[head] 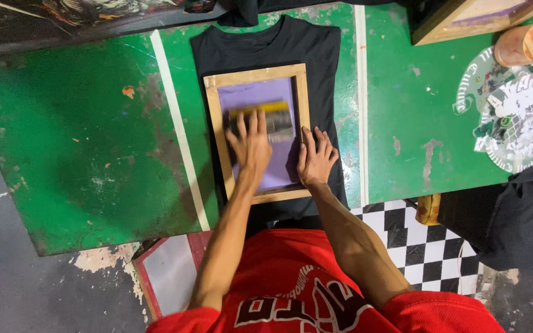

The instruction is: The person lays a black t-shirt flat on a green table and uses a wooden screen printing frame with a squeegee to apply purple ink onto the fabric. After printing, the person picks up the t-shirt, folds it, and places it on the table.

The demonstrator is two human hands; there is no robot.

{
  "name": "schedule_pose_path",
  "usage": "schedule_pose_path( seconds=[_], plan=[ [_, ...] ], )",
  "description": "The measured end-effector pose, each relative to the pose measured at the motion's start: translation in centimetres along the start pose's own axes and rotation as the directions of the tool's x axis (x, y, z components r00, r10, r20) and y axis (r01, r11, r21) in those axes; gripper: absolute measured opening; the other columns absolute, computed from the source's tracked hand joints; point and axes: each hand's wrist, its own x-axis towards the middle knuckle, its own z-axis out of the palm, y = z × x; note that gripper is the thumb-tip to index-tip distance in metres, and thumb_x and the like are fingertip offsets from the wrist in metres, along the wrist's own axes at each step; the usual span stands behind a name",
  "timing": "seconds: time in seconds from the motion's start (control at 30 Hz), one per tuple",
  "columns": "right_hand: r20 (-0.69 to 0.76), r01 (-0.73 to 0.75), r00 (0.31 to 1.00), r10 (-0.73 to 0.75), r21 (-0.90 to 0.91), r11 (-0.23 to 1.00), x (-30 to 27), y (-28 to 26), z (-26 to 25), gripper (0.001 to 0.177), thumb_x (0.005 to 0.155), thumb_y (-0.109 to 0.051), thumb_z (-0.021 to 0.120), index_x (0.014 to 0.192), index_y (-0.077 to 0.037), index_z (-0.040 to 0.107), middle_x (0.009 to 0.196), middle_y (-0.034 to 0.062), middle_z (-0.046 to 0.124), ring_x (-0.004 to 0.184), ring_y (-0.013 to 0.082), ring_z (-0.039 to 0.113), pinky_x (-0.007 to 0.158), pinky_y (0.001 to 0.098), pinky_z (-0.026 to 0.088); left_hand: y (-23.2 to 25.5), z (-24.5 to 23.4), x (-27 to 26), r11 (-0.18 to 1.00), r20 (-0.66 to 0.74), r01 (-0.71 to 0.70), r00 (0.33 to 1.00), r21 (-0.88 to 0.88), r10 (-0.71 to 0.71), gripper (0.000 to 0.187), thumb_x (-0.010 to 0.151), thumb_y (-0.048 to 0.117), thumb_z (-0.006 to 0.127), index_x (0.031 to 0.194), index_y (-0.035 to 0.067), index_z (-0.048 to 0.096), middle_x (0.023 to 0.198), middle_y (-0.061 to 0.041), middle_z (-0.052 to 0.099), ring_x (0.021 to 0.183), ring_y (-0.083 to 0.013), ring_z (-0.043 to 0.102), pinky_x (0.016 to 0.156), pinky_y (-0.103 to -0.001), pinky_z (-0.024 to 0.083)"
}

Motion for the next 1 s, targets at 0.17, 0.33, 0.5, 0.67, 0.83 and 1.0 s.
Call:
schedule_pose_path(
  seconds=[0.17,0.33,0.5,0.67,0.83,1.0],
  plan=[
    [0.019,-0.003,1.0,0.003,0.02,1.0,-0.1,-0.1,-0.1,0.044,0.111,-0.041,0.034,0.154,-0.037,0.041,0.147,0.0021,0.043,0.144,0.0259,0.035,0.105,0.048,0.026,-0.8,2.6,5.1,1.0,-0.069,-0.01,0.998,0.012,0.011,0.081,0.08,0.016,0.073,0.154,0.017,0.04,0.152,-0.004,0.051,0.144,-0.0356,0.035,0.099,-0.069,0.034],
    [0.003,0.002,1.0,-0.002,0.004,1.0,0.0,0.0,0.1,0.044,0.111,-0.041,0.036,0.155,-0.037,0.041,0.148,0.0016,0.043,0.144,0.0255,0.036,0.105,0.0468,0.026,-0.1,4.1,2.4,0.999,-0.01,0.039,0.999,0.027,-0.039,0.081,0.085,0.014,0.072,0.157,0.015,0.036,0.16,-0.004,0.042,0.148,-0.0364,0.027,0.101,-0.07,0.03],
    [-0.016,0.016,1.0,-0.016,-0.009,1.0,0.3,0.1,0.4,0.045,0.111,-0.041,0.036,0.155,-0.039,0.041,0.148,0.0007,0.044,0.143,0.0246,0.037,0.105,0.0463,0.027,1.2,2.8,-8.5,0.989,-0.01,-0.012,1.0,0.149,0.013,0.091,0.079,0.025,0.079,0.158,0.014,0.035,0.157,-0.005,0.043,0.146,-0.0353,0.032,0.098,-0.065,0.038],
    [0.003,0.002,1.0,-0.002,0.001,1.0,0.1,0.2,0.2,0.045,0.111,-0.04,0.036,0.155,-0.04,0.041,0.148,-0.0002,0.043,0.144,0.0242,0.036,0.105,0.0468,0.026,1.5,1.5,-15.7,0.998,0.254,-0.062,0.966,0.018,0.055,0.079,0.086,0.02,0.068,0.157,0.012,0.035,0.154,-0.006,0.045,0.144,-0.0362,0.033,0.096,-0.066,0.038],
    [0.0,-0.009,1.0,0.009,0.001,1.0,0.1,0.0,0.1,0.043,0.11,-0.041,0.036,0.153,-0.038,0.044,0.146,0.0005,0.044,0.143,0.0239,0.037,0.105,0.0465,0.026,0.9,-1.4,-10.7,0.998,0.338,-0.042,0.94,-0.036,0.052,0.087,0.077,0.022,0.077,0.155,0.012,0.039,0.148,-0.009,0.052,0.137,-0.038,0.041,0.088,-0.065,0.041],
    [0.008,-0.012,1.0,0.012,-0.002,1.0,0.3,-0.2,-0.2,0.044,0.11,-0.041,0.036,0.153,-0.039,0.044,0.145,-0.0004,0.045,0.142,0.0237,0.038,0.105,0.0454,0.026,0.3,-2.7,0.6,1.0,0.167,-0.021,0.986,0.018,0.018,0.088,0.072,0.027,0.083,0.151,0.013,0.046,0.15,-0.006,0.053,0.141,-0.0358,0.04,0.095,-0.064,0.04]
  ],
)
